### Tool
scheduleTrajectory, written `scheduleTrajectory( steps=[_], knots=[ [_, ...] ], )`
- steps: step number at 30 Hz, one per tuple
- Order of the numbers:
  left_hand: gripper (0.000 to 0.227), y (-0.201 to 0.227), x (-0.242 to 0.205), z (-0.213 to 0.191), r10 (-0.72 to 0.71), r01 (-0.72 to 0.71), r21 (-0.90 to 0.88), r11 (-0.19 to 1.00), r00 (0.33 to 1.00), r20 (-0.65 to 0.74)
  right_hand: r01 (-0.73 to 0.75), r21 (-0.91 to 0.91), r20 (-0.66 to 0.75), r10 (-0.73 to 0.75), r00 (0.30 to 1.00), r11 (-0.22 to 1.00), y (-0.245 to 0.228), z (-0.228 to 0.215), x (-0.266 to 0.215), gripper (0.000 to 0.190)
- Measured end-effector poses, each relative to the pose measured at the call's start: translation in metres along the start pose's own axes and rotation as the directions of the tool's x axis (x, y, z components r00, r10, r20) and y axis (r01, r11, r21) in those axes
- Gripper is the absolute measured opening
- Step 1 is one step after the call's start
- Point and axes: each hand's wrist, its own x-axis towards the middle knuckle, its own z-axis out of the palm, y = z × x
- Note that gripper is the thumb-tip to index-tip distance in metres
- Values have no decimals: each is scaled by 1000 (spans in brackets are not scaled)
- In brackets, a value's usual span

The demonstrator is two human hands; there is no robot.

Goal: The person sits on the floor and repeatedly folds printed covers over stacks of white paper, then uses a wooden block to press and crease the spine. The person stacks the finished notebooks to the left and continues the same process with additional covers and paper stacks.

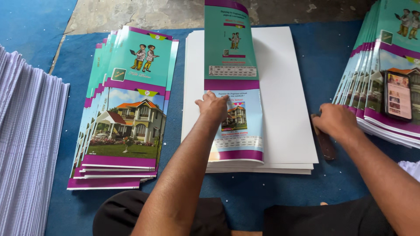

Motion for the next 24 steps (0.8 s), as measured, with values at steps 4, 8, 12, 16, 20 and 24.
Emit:
scheduleTrajectory(
  steps=[4,8,12,16,20,24],
  knots=[
    [76,1,-7,1,6,-6,-6,1000,1000,-21,-52,-81,94,60,994,995,9,14,-9,38],
    [76,0,-3,2,4,-4,4,1000,1000,16,-85,-96,130,97,987,992,10,15,-11,38],
    [78,-1,4,5,11,-11,-5,1000,1000,-17,-86,-69,111,93,989,994,6,9,-17,45],
    [76,1,6,0,18,-18,22,1000,1000,4,-98,-47,173,105,979,994,0,0,-21,41],
    [82,3,1,-11,9,-9,1,1000,997,71,-121,24,104,118,988,992,-11,-8,-21,27],
    [84,5,-3,-17,2,-1,-10,1000,995,102,-58,31,-74,60,995,998,-21,-15,-20,29]
  ],
)
